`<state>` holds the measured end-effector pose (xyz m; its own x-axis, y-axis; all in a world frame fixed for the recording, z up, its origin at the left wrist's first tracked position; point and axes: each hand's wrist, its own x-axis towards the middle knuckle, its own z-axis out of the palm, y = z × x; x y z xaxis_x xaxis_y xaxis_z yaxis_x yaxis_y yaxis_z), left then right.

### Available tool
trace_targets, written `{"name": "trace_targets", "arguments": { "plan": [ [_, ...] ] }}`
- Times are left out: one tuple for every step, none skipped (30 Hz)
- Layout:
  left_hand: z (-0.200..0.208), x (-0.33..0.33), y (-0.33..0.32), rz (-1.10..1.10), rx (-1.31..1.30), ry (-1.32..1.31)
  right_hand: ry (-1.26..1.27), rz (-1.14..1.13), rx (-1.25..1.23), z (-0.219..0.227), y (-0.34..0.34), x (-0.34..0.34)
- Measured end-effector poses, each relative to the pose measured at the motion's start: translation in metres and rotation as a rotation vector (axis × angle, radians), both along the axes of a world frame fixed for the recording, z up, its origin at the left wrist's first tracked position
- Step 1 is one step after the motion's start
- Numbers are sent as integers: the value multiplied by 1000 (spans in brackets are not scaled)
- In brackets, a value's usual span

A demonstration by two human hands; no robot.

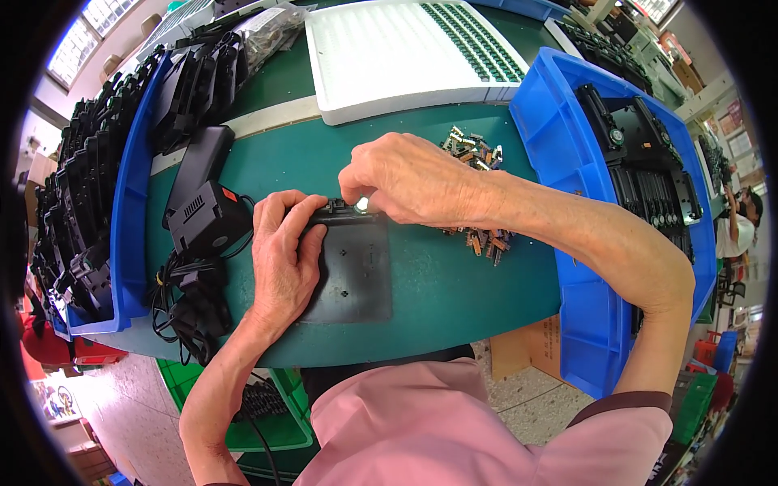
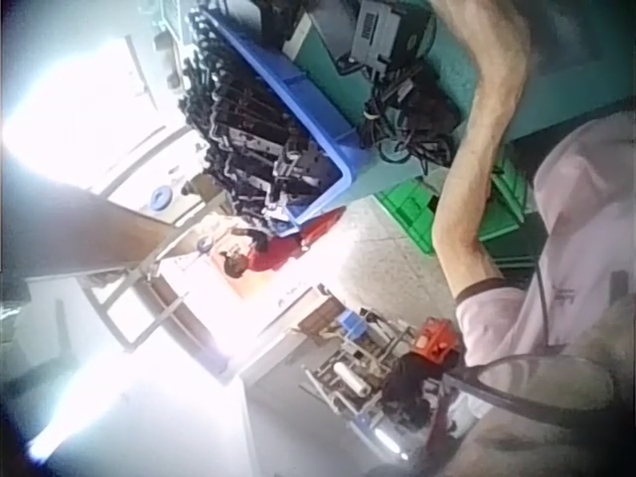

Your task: The person picks up a green component and a metal contact, inserts them into a plastic housing, and places the assembly into a blue bin, repeating the process several times.

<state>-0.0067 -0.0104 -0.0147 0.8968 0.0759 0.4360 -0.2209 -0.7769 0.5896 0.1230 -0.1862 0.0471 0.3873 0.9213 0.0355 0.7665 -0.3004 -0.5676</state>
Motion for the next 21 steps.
{"name": "trace_targets", "arguments": {
  "plan": [
    [0,1,0,-2,-4,-1,0,-10,-10,0,-1,1],
    [0,3,-2,-11,-7,-4,-3,-19,-13,0,-3,1],
    [-1,5,-3,-20,10,-18,-8,-28,-34,1,-5,1],
    [-1,7,-5,-32,26,-35,-15,-42,-56,3,-8,1],
    [6,2,-2,-18,33,-40,-63,-3,-33,8,-5,-3],
    [5,3,-3,-32,20,-52,-118,10,-32,6,-6,-2],
    [4,2,-4,-29,0,-54,-213,91,20,-3,-8,-1],
    [2,1,-3,-31,0,-63,-270,129,14,-7,-7,-2],
    [1,-1,0,-28,21,-63,-296,132,-7,-12,-3,-2],
    [-1,-3,2,-22,8,-47,-313,125,-44,-10,2,-5],
    [-2,-3,2,-24,12,-41,-323,142,-3,-17,4,-3],
    [-3,-2,2,-33,2,-32,-288,141,6,-18,2,-2],
    [-1,-3,1,-36,-3,-28,-256,139,51,-19,2,-2],
    [1,-3,0,-32,-6,-17,-252,156,91,-20,2,-1],
    [2,-3,-1,-59,-3,-39,-246,157,116,-21,-1,0],
    [2,-2,-2,-62,-8,-28,-239,161,143,-21,-3,2],
    [2,-2,-2,-52,-10,-9,-254,148,146,-21,-1,2],
    [2,-2,-2,-64,-4,-23,-227,119,135,-20,1,2],
    [2,-2,-1,-50,-6,-6,-199,92,124,-19,3,4],
    [1,-3,0,-36,-11,15,-209,81,126,-18,5,4],
    [-1,-2,0,-35,-6,2,-154,85,68,-16,7,5]
  ]
}}
